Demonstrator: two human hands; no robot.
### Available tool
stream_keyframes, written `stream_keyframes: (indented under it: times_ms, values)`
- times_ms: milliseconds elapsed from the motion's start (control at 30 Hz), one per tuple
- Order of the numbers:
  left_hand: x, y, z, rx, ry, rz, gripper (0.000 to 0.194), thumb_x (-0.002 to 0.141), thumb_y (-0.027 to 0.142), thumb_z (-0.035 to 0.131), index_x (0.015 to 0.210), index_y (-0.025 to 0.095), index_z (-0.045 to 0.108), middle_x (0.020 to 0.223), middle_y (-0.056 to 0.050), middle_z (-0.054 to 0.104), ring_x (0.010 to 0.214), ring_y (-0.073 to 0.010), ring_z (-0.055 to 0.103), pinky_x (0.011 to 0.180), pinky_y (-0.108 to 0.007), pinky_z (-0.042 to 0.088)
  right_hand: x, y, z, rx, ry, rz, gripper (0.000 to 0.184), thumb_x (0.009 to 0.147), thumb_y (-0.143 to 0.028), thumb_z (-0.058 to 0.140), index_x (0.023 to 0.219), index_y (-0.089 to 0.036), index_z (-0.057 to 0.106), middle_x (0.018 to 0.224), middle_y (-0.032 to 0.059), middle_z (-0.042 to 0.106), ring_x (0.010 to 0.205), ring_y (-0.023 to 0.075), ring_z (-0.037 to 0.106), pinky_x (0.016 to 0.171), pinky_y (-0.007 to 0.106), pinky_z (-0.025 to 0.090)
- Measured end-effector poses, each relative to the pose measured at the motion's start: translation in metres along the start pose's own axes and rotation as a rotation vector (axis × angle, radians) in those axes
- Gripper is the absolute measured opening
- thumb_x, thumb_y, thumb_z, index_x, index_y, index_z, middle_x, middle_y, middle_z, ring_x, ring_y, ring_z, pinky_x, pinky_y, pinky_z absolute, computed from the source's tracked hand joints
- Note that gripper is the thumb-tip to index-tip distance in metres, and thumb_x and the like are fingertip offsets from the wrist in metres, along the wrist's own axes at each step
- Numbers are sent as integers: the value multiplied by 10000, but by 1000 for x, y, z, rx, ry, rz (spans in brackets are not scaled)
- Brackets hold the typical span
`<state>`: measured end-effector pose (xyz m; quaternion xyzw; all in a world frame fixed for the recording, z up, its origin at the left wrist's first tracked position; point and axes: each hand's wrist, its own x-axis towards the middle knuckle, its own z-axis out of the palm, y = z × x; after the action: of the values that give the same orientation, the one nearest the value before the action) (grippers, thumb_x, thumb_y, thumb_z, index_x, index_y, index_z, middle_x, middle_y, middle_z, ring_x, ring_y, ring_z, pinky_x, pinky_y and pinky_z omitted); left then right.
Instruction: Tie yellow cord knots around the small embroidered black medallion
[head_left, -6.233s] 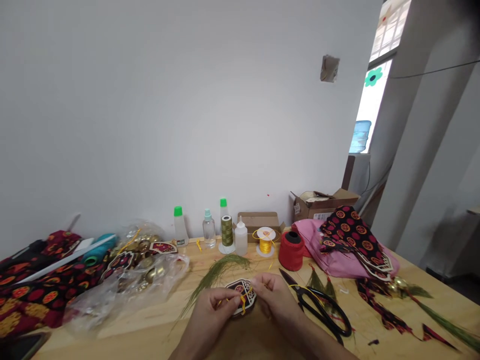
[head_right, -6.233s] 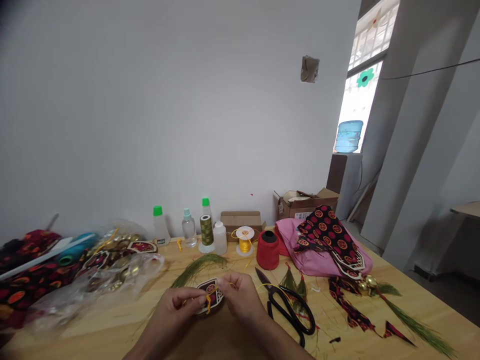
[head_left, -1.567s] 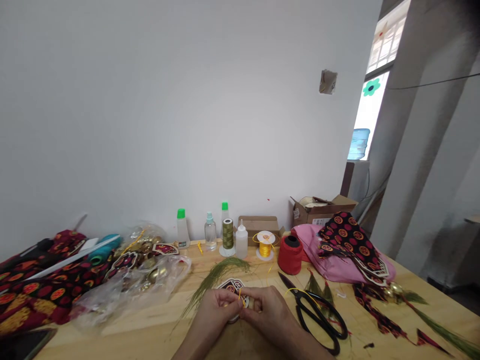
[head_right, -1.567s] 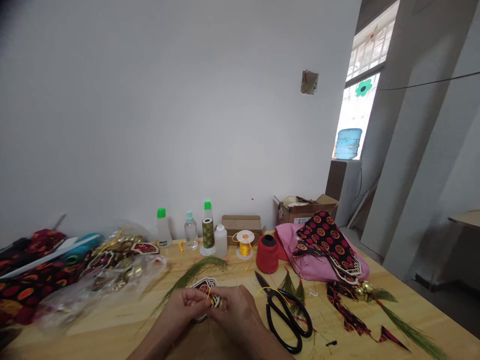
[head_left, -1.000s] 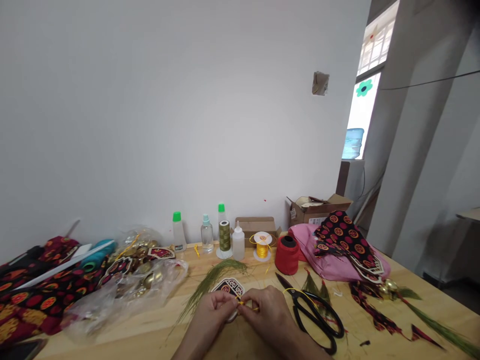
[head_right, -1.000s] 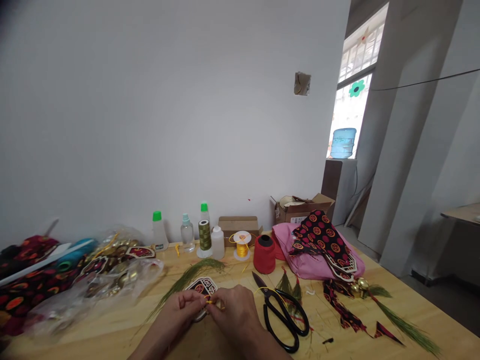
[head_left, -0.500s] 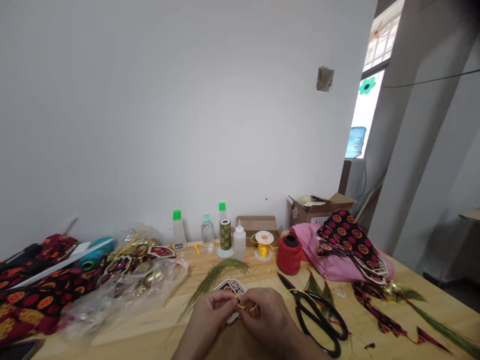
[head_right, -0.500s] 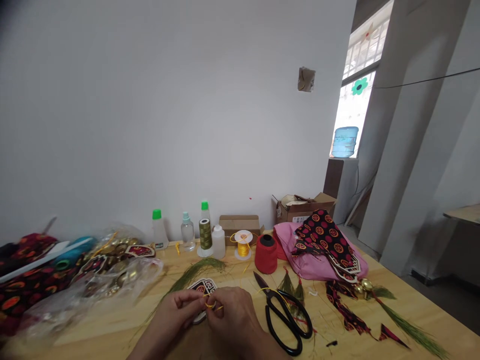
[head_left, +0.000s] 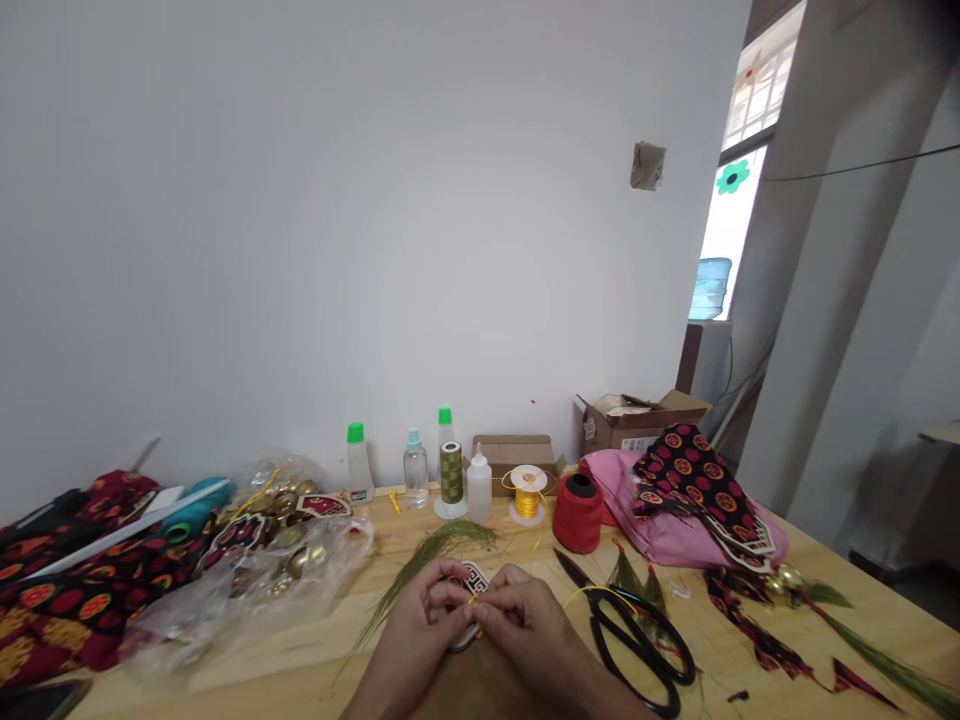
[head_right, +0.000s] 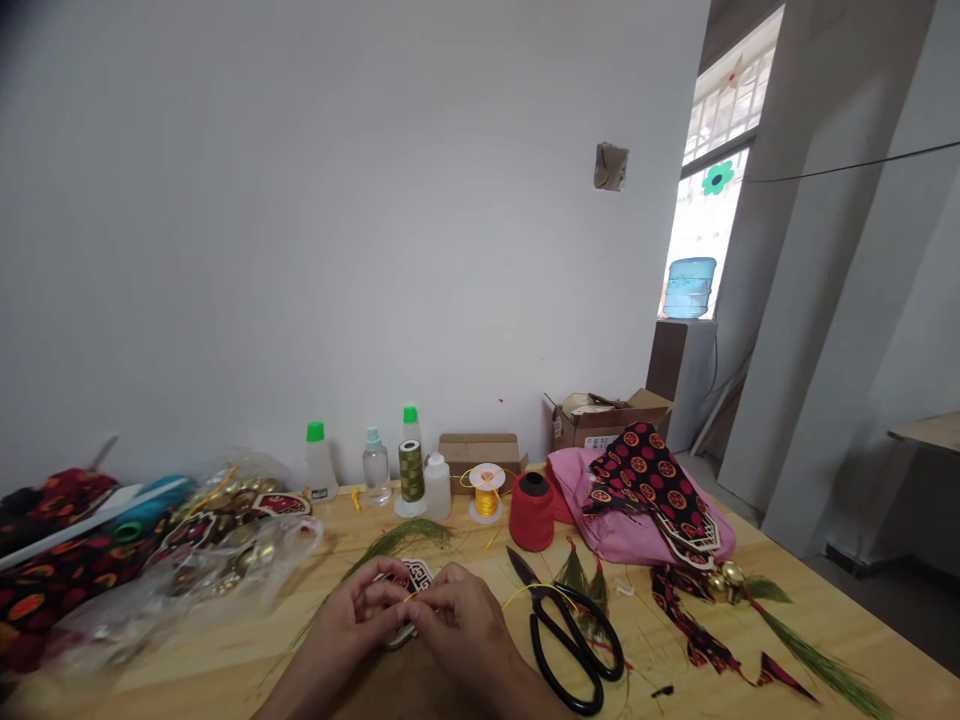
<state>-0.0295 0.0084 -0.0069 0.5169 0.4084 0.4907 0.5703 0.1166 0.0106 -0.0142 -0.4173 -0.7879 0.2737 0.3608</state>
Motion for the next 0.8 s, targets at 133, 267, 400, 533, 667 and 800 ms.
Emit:
stream_keyframes:
  times_ms: [133,267,400,533,667,800]
  values:
    - [0,-3,-1,12,-33,-17,311,541,216,681,764,145,475,534,26,601,459,-72,498,470,-169,344,1,2,0,136,26,43,204,731,-307,490,711,-198,662,694,2,487,673,104,452,553,183,335]
    - [1,-5,-2,81,-43,-15,306,546,230,676,769,146,483,549,6,633,494,-92,525,494,-177,348,2,2,-1,277,74,82,130,668,-245,552,667,-192,671,714,11,509,708,120,475,576,194,361]
    - [1,-3,2,142,-27,-48,310,516,234,688,755,137,516,507,15,635,477,-97,526,486,-174,333,4,-2,0,284,156,114,130,603,-127,536,562,-171,652,700,12,498,705,125,478,581,202,357]
    - [0,1,5,139,4,-114,220,483,216,689,637,110,574,502,-3,636,474,-105,525,486,-184,337,6,-5,-3,362,209,120,77,547,-138,538,489,-156,585,654,3,435,661,129,445,563,217,348]
    - [2,-3,2,90,44,-187,193,454,209,686,595,97,617,487,-12,631,442,-102,500,470,-196,331,5,-15,-21,765,82,42,101,566,-244,542,513,-160,527,667,8,452,689,142,441,653,260,343]
    - [5,-9,-3,103,60,-165,181,445,233,687,551,102,621,456,-1,609,424,-97,473,458,-197,312,-6,-25,-56,1013,-16,-10,235,543,-382,548,477,-174,461,609,18,456,618,147,439,625,297,352]
